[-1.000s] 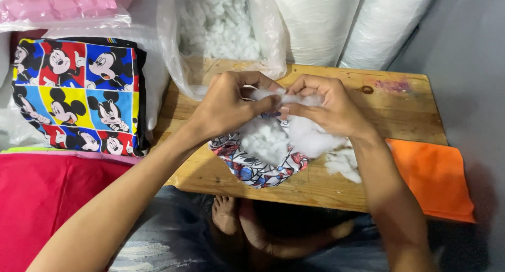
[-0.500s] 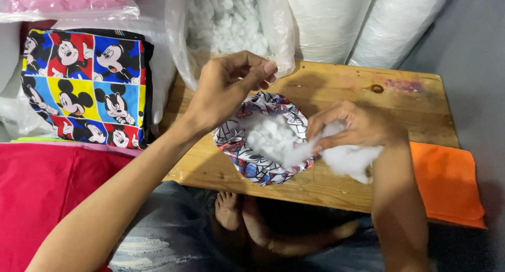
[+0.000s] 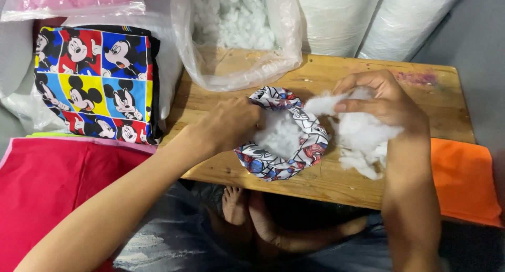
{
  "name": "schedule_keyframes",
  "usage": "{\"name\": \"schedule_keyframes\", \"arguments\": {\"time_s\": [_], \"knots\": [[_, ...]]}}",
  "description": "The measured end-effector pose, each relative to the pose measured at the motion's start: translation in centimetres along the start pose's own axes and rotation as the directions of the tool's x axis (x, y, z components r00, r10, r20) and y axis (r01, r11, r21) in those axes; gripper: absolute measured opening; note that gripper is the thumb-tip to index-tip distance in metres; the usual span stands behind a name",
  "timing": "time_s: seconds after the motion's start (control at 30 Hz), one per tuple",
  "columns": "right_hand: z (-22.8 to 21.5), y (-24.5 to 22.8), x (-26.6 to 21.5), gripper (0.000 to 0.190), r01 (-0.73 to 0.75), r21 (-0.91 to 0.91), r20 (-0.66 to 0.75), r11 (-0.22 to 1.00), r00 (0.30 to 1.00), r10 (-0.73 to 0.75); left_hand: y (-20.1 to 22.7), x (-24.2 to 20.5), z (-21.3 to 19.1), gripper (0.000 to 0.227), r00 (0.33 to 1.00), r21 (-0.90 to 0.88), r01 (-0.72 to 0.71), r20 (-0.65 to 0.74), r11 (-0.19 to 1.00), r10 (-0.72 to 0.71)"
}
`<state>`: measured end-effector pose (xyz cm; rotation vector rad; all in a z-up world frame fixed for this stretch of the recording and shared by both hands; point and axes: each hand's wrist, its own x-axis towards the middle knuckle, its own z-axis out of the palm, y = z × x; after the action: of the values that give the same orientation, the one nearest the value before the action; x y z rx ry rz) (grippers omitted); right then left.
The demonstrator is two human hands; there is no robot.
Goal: A person is manually stuffing a circular fabric item with white fiberfill on a wooden workbench.
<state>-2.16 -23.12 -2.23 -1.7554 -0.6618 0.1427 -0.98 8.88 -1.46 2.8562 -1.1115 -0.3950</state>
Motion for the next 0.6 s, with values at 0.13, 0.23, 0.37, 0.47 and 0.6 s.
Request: {"name": "schedule_keyframes", "arguments": {"time_s": [0.13,0.23,0.37,0.47,0.6], "knots": [[-0.1,0.6,-0.1,0.022,0.009,-0.027,-0.027,1.000,1.000,-0.010,0.1,-1.4,-2.6,0.024,0.999,-0.029,-0.044,-0.018,0.999,0.044],[0.5,0.6,0.1,0.021,-0.060,-0.093,-0.098,0.994,0.994,0.051,0.6,-2.4,-4.3,0.030,0.914,-0.158,-0.259,-0.359,0.953,0.188],[2.1,0.2,0.7,0.017,-0.049,-0.007,-0.086,0.999,0.995,0.049,2.7,-2.8,-5.1,0.056,0.819,-0.362,-0.455,-0.530,0.814,0.222],[3.2,0.4,1.2,0.014,-0.050,0.061,-0.031,0.997,0.998,0.052,2.5,-1.6,-3.7,0.050,0.736,-0.303,-0.564,-0.605,0.768,0.302],[4.0,0.0,1.5,0.011,-0.017,0.144,-0.030,0.989,0.999,0.022,2.3,-0.8,-3.8,0.021,0.645,-0.204,-0.615,-0.685,0.762,0.338]]}}
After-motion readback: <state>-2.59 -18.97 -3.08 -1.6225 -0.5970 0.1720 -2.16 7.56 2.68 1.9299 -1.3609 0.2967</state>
